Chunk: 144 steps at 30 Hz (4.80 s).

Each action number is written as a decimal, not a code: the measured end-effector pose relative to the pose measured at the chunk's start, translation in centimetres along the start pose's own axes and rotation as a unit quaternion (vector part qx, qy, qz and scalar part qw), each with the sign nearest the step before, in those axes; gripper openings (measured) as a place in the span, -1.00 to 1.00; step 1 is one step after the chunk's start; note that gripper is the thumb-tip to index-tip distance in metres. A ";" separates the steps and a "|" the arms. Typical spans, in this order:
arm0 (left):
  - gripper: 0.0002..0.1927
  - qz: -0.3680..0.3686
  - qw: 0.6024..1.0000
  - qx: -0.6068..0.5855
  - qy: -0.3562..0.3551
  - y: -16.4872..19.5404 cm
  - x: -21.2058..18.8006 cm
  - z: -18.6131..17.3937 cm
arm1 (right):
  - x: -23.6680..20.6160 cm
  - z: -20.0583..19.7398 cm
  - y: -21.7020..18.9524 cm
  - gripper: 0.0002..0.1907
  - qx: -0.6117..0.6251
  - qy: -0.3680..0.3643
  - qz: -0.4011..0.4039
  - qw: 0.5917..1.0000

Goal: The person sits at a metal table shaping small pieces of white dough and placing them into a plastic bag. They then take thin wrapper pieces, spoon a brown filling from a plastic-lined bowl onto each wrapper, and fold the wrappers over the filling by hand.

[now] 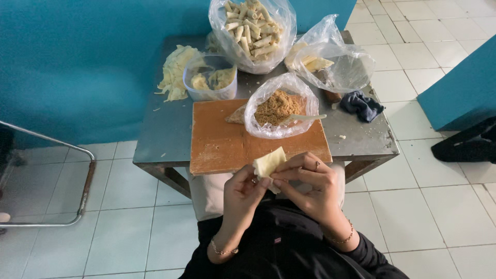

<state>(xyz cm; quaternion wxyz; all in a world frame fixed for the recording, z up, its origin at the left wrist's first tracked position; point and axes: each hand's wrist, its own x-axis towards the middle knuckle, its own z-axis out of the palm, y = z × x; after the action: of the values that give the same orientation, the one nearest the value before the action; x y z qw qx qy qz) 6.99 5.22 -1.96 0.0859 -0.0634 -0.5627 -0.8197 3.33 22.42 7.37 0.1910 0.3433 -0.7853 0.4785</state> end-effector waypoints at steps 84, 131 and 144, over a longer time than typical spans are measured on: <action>-0.90 0.215 0.940 -0.055 0.260 2.2 0.4 -5.1 | 2.9 9.4 5.2 -0.70 -0.142 -0.059 -0.095 0.984; -0.81 0.209 0.715 0.646 0.168 0.8 4.2 -2.8 | 10.2 -4.6 10.6 -0.76 -0.301 -0.097 -0.115 0.942; -0.78 0.192 0.839 0.478 0.177 -0.1 4.6 -2.8 | 8.9 -2.7 14.9 -0.85 -0.202 -0.042 0.002 0.979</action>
<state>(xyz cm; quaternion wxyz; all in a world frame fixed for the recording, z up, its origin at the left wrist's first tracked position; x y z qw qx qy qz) 2.43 2.35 -2.07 0.3594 0.0246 -0.8362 -0.4136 -13.63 26.17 4.98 0.2224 0.3157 -0.8736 0.2960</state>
